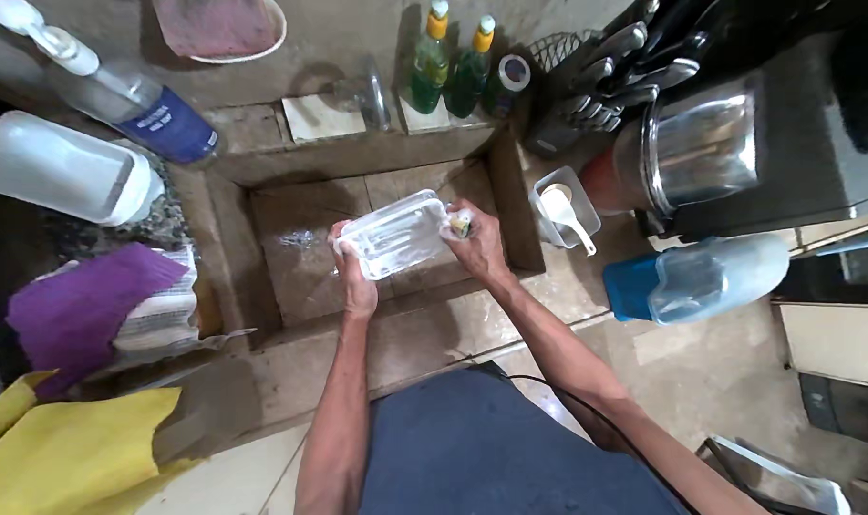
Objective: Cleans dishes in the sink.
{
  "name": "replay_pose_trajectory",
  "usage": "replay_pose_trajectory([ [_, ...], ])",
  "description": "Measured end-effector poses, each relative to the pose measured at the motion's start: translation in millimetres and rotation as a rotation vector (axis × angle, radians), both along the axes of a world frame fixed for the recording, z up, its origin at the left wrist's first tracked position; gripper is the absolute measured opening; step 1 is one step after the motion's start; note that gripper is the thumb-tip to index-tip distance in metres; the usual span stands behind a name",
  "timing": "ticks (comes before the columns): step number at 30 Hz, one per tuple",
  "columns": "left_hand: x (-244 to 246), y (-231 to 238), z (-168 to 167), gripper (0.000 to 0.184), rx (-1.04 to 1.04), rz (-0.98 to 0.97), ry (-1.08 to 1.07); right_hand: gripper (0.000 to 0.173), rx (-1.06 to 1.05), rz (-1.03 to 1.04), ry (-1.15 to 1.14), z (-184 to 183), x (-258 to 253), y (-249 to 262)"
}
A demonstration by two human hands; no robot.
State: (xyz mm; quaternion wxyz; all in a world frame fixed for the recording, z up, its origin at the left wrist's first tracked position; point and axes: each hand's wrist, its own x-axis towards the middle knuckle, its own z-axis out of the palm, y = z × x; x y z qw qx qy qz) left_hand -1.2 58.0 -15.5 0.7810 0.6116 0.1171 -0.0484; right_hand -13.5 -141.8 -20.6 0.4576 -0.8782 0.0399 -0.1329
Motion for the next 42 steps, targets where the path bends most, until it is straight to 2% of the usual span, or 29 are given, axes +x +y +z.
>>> replay_pose_trajectory([
  [3,-2,3,-2,0.069,-0.198,-0.032,0.085,0.026,0.025,0.017,0.06,-1,0,2],
  [5,-1,-2,-5,0.073,-0.253,0.008,0.139,0.026,0.031,0.022,0.078,-7,1,0],
  [7,-4,-7,-7,0.069,-0.219,0.008,0.183,0.027,0.033,0.003,0.107,-14,2,-3],
  [10,-12,-13,-11,0.053,-0.106,-0.039,0.266,0.029,0.02,-0.057,0.17,-24,2,-7],
  [14,-18,-16,-14,0.092,-0.039,-0.14,0.255,0.024,0.031,-0.146,0.225,-34,0,-11],
  [16,-19,-16,-14,0.099,-0.015,-0.227,0.242,0.026,0.103,-0.2,0.252,-33,0,-12],
  [18,-20,-13,-14,0.093,0.032,-0.28,0.25,0.03,0.229,-0.27,0.268,-25,4,-17],
  [21,-19,-2,-13,0.066,0.165,-0.274,0.283,0.03,0.324,-0.382,0.177,-6,12,-45],
  [24,-14,11,-11,0.046,0.276,-0.219,0.213,0.033,0.116,-0.42,0.131,-7,13,-85],
  [26,-9,13,-10,0.043,0.302,-0.219,0.194,0.038,-0.073,-0.35,0.283,-15,4,-90],
  [28,-2,4,-10,0.039,0.301,-0.18,0.184,0.039,-0.119,-0.229,0.396,-26,-7,-75],
  [30,2,-11,-11,0.035,0.307,-0.097,0.173,0.034,-0.055,-0.162,0.423,-37,-18,-54],
  [33,5,-25,-9,0.036,0.313,-0.043,0.118,0.026,0.094,-0.109,0.351,-47,-30,-38],
  [37,6,-32,-9,0.045,0.324,-0.108,0.083,0.024,0.252,-0.049,0.274,-46,-38,-43],
  [39,8,-27,-35,0.055,0.289,-0.176,0.014,0.028,0.323,0.003,0.29,-40,-42,-45],
  [40,10,-25,-58,0.058,0.291,-0.168,-0.046,0.031,0.353,0.021,0.318,-39,-42,-48],
  [42,11,-22,-78,0.057,0.313,-0.121,-0.072,0.034,0.417,-0.023,0.402,-40,-43,-56],
])
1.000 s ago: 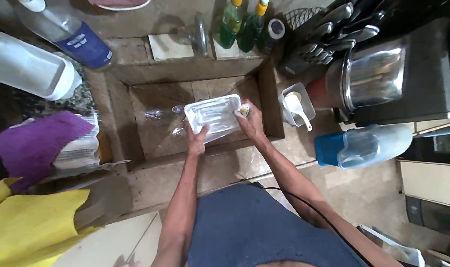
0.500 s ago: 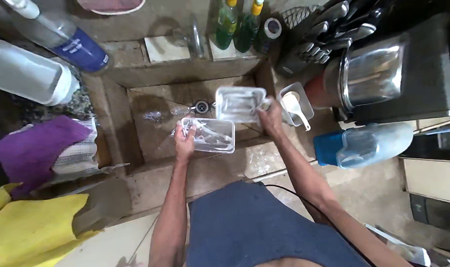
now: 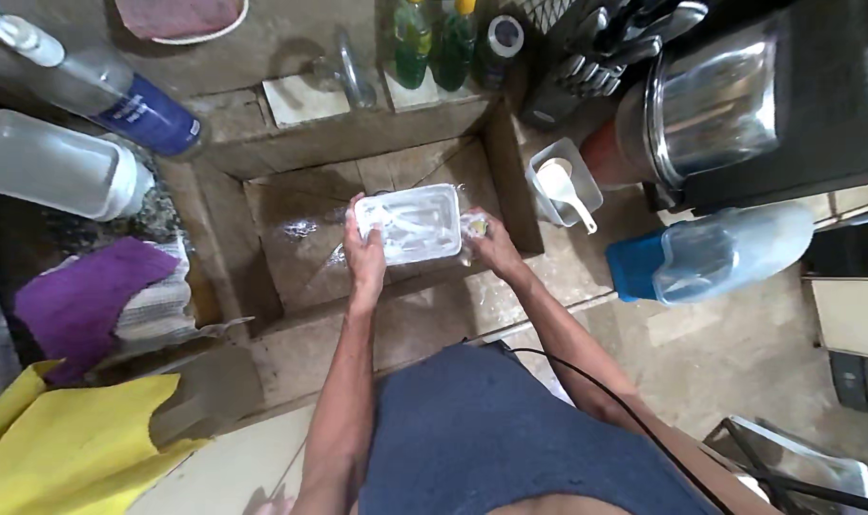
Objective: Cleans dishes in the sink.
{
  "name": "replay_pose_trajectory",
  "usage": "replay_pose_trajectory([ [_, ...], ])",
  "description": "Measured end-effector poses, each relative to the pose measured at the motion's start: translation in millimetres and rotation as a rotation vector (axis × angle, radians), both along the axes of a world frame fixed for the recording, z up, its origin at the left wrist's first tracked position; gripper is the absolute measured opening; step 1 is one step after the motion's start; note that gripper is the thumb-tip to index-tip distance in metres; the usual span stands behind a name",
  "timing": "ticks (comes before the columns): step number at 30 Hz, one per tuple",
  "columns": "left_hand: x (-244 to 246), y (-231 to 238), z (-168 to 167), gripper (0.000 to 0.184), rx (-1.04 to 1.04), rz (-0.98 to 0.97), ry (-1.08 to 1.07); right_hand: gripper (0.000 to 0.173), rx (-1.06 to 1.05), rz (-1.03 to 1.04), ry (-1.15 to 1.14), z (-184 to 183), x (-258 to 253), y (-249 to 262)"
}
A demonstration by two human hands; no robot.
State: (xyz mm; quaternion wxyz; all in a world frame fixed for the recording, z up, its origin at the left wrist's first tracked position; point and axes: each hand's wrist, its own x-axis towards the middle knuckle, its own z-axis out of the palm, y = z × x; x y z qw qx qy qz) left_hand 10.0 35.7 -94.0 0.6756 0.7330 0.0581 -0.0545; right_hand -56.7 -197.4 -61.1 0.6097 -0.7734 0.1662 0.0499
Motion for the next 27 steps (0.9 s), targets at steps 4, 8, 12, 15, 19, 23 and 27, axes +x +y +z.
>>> replay_pose_trajectory([
  [4,-8,0,7,0.066,0.018,0.105,0.16,0.053,-0.043,-0.272,0.107,3,4,-16],
  [8,-18,-16,4,0.061,-0.13,0.122,0.256,0.059,-0.227,-0.107,-0.258,24,7,8],
  [12,-29,-38,3,0.055,-0.272,0.212,0.26,0.051,-0.627,0.125,-0.303,7,16,47],
  [15,-38,-46,10,0.056,-0.379,0.24,0.286,0.061,-0.755,0.151,-0.235,-11,16,50],
  [19,-48,-43,24,0.05,-0.599,0.213,0.404,0.042,-0.725,0.103,-0.396,-12,12,41],
  [23,-54,-41,22,0.052,-0.701,0.147,0.453,0.029,-0.826,0.213,-0.442,-13,8,47],
  [27,-54,-45,16,0.052,-0.592,0.133,0.378,0.036,-0.852,0.069,-0.338,-14,25,46],
])
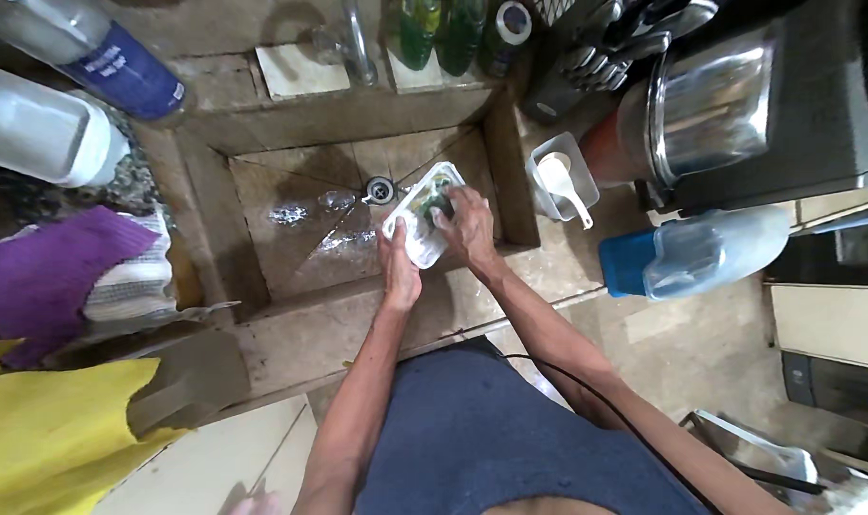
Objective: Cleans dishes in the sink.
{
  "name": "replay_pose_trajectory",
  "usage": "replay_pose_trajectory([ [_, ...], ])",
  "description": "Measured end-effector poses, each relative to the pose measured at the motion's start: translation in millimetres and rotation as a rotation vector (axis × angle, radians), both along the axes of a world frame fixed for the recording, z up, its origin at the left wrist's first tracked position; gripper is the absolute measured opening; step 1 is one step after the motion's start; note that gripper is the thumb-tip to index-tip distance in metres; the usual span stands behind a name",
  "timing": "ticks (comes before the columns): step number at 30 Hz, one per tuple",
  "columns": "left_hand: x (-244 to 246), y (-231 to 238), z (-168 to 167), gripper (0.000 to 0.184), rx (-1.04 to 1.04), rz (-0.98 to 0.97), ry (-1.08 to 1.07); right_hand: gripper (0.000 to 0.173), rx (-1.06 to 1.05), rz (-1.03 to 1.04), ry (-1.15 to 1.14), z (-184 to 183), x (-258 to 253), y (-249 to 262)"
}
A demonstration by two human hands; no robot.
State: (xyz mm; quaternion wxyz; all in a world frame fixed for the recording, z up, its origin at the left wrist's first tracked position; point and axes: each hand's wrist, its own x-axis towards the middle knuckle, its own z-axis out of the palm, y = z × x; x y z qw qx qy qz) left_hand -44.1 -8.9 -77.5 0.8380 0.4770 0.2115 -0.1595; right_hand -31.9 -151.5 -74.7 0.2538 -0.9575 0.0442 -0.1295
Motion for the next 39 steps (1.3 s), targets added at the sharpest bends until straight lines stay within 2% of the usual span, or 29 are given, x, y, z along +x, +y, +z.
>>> replay_pose_trajectory([
  [2,1,-1,-2,0.052,0.055,-0.012,-0.045,0.038,0.005,-0.028,0.026,0,7,4],
  [7,8,0,-9,0.051,0.122,-0.02,-0.075,0.027,0.031,0.264,0.086,0,-6,28],
  [11,-3,4,-8,0.049,0.108,-0.013,-0.059,0.03,-0.016,0.073,0.209,6,16,10],
  [15,4,9,-12,0.052,0.162,-0.007,-0.063,0.028,-0.022,0.276,0.196,5,-1,37],
  [17,5,14,-7,0.05,0.155,0.006,-0.04,0.03,-0.066,0.219,0.27,9,13,24],
  [19,6,17,-3,0.049,0.147,0.02,-0.038,0.031,-0.111,0.129,0.223,3,20,16],
  [23,16,18,-5,0.049,0.216,0.059,-0.073,0.028,-0.108,0.312,0.125,1,-3,38],
  [25,16,20,-4,0.049,0.235,0.061,-0.079,0.027,-0.075,0.226,0.157,4,7,30],
  [28,17,25,-4,0.047,0.263,0.057,-0.114,0.035,-0.012,0.048,0.178,-1,21,31],
  [29,19,25,-7,0.047,0.277,0.05,-0.118,0.035,0.019,0.086,0.176,-3,19,39],
  [31,18,26,-12,0.048,0.276,0.034,-0.104,0.031,0.12,0.304,0.147,-7,13,47],
  [33,16,29,-11,0.05,0.221,0.015,-0.048,0.033,0.149,0.479,0.176,-8,14,38],
  [37,17,29,-11,0.051,0.104,-0.033,0.032,0.031,0.094,0.397,0.22,-3,24,35],
  [39,20,31,-15,0.05,0.144,-0.06,0.035,0.033,0.054,0.493,0.295,-4,20,43],
])
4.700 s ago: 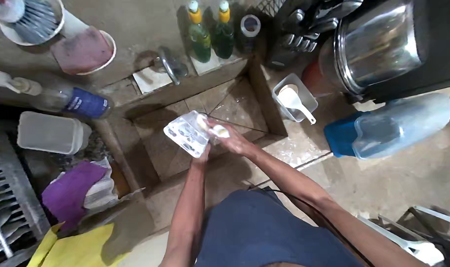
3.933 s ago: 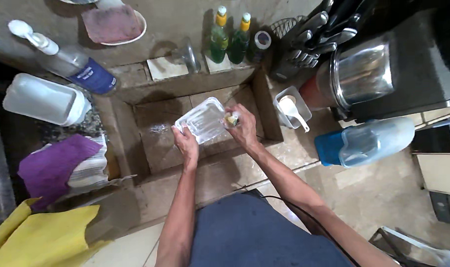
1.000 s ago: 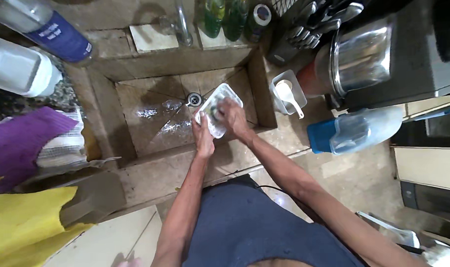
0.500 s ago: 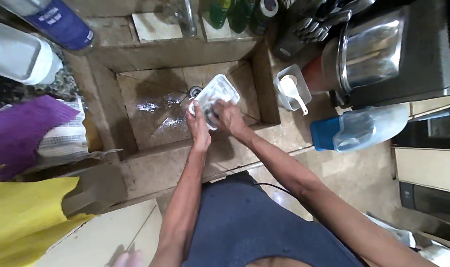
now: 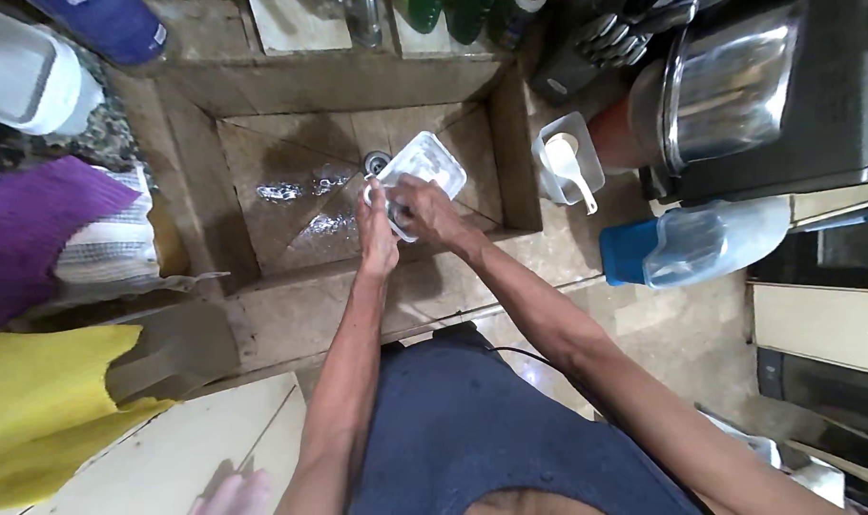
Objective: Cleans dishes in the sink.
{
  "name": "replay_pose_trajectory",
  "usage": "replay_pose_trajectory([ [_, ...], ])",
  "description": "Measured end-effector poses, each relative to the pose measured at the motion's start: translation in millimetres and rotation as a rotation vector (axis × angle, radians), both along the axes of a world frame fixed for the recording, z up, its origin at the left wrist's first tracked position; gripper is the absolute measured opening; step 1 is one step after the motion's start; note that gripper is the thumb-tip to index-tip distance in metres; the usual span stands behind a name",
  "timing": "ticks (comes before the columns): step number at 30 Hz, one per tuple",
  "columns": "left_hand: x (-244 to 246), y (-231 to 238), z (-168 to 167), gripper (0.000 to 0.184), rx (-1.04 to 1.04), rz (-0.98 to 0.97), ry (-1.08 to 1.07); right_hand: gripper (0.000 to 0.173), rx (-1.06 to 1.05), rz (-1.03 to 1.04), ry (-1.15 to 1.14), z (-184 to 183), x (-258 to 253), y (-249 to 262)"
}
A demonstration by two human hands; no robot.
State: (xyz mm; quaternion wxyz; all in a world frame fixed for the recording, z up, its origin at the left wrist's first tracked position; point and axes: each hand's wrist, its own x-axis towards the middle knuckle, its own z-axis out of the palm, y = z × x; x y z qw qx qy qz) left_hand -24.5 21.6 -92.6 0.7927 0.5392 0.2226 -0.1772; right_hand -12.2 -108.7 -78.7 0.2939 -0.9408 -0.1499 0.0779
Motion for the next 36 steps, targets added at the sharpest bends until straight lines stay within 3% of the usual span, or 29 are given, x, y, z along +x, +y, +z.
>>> replay_pose_trajectory([
  [4,11,12,-24,0.047,0.166,-0.08,-0.182,0.028,-0.225,0.252,0.143,9,4,-14],
  [6,17,19,-25,0.042,0.296,-0.108,-0.281,0.021,-0.356,0.221,0.131,14,6,-30],
  [9,21,31,-15,0.041,0.401,-0.124,-0.332,0.029,-0.532,0.08,0.192,21,10,-45],
  [15,19,18,-10,0.04,0.463,-0.018,-0.333,0.041,-0.238,0.111,0.218,39,-24,0],
  [19,23,31,-11,0.037,0.412,0.072,-0.302,0.044,-0.206,0.054,0.226,19,-20,-35],
  [23,23,21,-13,0.038,0.439,0.066,-0.315,0.041,-0.106,0.104,0.185,19,-33,-3],
  [28,35,37,-10,0.036,0.367,0.06,-0.231,0.051,-0.144,0.027,0.17,-4,-21,-43],
  [32,43,36,8,0.045,0.188,0.041,-0.113,0.03,-0.072,-0.148,-0.13,-15,-26,-21],
  [34,30,21,22,0.064,0.131,0.076,-0.044,0.029,0.001,-0.258,-0.209,-14,-26,-3],
  [36,21,1,18,0.068,0.17,0.171,-0.031,0.028,0.097,-0.312,-0.232,-9,-27,22],
])
